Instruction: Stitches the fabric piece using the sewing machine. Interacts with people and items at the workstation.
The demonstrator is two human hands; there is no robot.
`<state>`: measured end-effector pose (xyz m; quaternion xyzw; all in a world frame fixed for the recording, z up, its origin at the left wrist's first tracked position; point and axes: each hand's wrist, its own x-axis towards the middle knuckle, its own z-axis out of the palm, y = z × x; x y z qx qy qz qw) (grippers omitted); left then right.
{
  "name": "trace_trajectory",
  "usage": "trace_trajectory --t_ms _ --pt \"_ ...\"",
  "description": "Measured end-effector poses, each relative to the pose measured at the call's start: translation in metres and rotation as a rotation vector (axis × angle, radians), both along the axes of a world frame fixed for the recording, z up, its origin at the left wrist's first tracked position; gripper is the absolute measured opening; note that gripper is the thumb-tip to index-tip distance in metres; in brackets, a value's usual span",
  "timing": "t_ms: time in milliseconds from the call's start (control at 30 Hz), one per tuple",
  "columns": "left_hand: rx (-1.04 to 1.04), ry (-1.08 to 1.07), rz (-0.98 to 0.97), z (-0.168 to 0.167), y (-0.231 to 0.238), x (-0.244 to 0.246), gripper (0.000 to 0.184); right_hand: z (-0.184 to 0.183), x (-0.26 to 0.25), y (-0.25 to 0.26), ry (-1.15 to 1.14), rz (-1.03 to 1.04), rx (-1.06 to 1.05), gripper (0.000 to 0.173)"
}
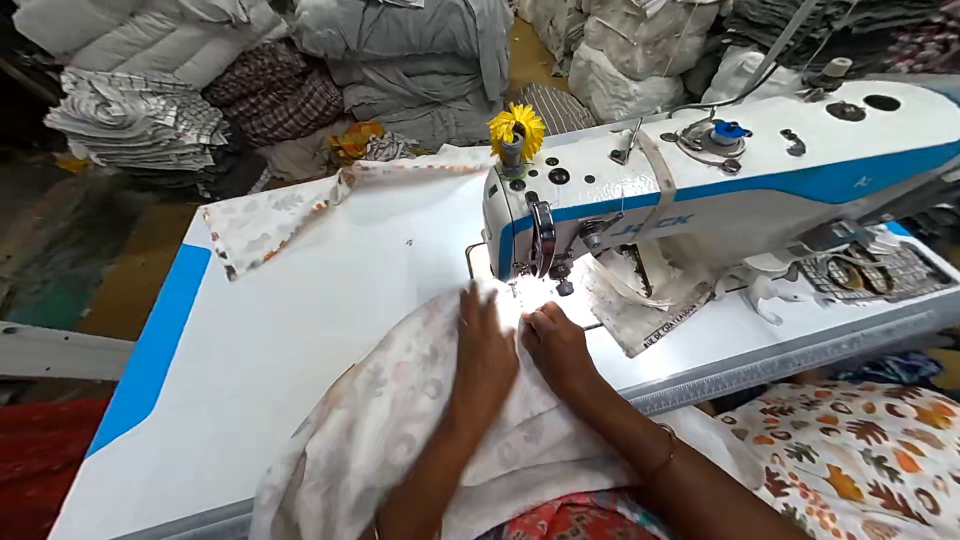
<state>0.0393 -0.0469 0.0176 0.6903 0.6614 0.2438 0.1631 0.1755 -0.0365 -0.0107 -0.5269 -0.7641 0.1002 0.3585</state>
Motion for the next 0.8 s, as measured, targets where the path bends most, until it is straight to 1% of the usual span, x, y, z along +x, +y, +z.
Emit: trace_trajectory --t_ms 33,67,133,167,200,300,367,400,467,500,533,600,667,700,767,800 --pt "0.037 0.068 -0.039 -0.014 -0.025 0.009 0.052 0.002 -0.001 -0.003 -0.019 -0.014 -0.013 0.006" --pt "0.092 0.151 -0.06 -0.026 -0.039 0.011 0.053 0.005 -0.001 -0.006 -0.047 -0.026 -0.028 0.005" --pt "0.181 0.209 -0.119 -0.038 -0.046 0.001 0.053 0.009 -0.003 -0.016 -0.08 -0.047 -0.065 0.006" --pt "0.211 0.216 -0.161 -0.039 -0.047 -0.004 0.053 0.007 -0.003 -0.021 -0.079 -0.049 -0.047 0.007" --pt "0.195 0.215 -0.186 -0.036 -0.051 -0.003 0.055 0.003 -0.003 -0.025 -0.073 -0.045 -0.018 0.007" --pt "0.066 0.225 -0.12 -0.021 -0.068 0.016 0.058 0.003 -0.001 -0.03 -0.069 -0.043 -0.013 0.009" --pt "0.068 0.22 -0.103 -0.021 -0.061 0.013 0.057 0.004 0.0 -0.03 -0.073 -0.049 -0.018 0.009" --pt "0.12 0.211 -0.125 -0.026 -0.053 0.006 0.056 0.002 0.0 -0.029 -0.069 -0.05 -0.008 0.009" --pt "0.211 0.196 -0.226 -0.036 -0.042 -0.007 0.056 0.0 0.002 -0.029 -0.066 -0.041 0.011 0.008" --pt "0.194 0.197 -0.254 -0.035 -0.044 -0.006 0.059 0.0 0.003 -0.029 -0.069 -0.031 0.012 0.008" --pt "0.142 0.203 -0.228 -0.03 -0.053 0.001 0.063 0.0 0.004 -0.029 -0.07 -0.026 0.017 0.007" --pt "0.059 0.235 -0.105 -0.019 -0.071 0.018 0.063 0.002 0.004 -0.029 -0.071 -0.022 0.008 0.009" --pt "0.05 0.261 -0.062 -0.02 -0.066 0.011 0.062 0.003 0.003 -0.028 -0.071 -0.024 -0.001 0.009" --pt "0.076 0.273 -0.092 -0.024 -0.056 -0.001 0.062 0.004 0.003 -0.029 -0.067 -0.023 -0.014 0.008" --pt "0.148 0.245 -0.245 -0.031 -0.04 -0.024 0.064 0.003 0.004 -0.029 -0.062 -0.02 -0.032 0.009" --pt "0.148 0.239 -0.31 -0.031 -0.04 -0.027 0.065 0.003 0.004 -0.029 -0.066 -0.018 -0.031 0.009"
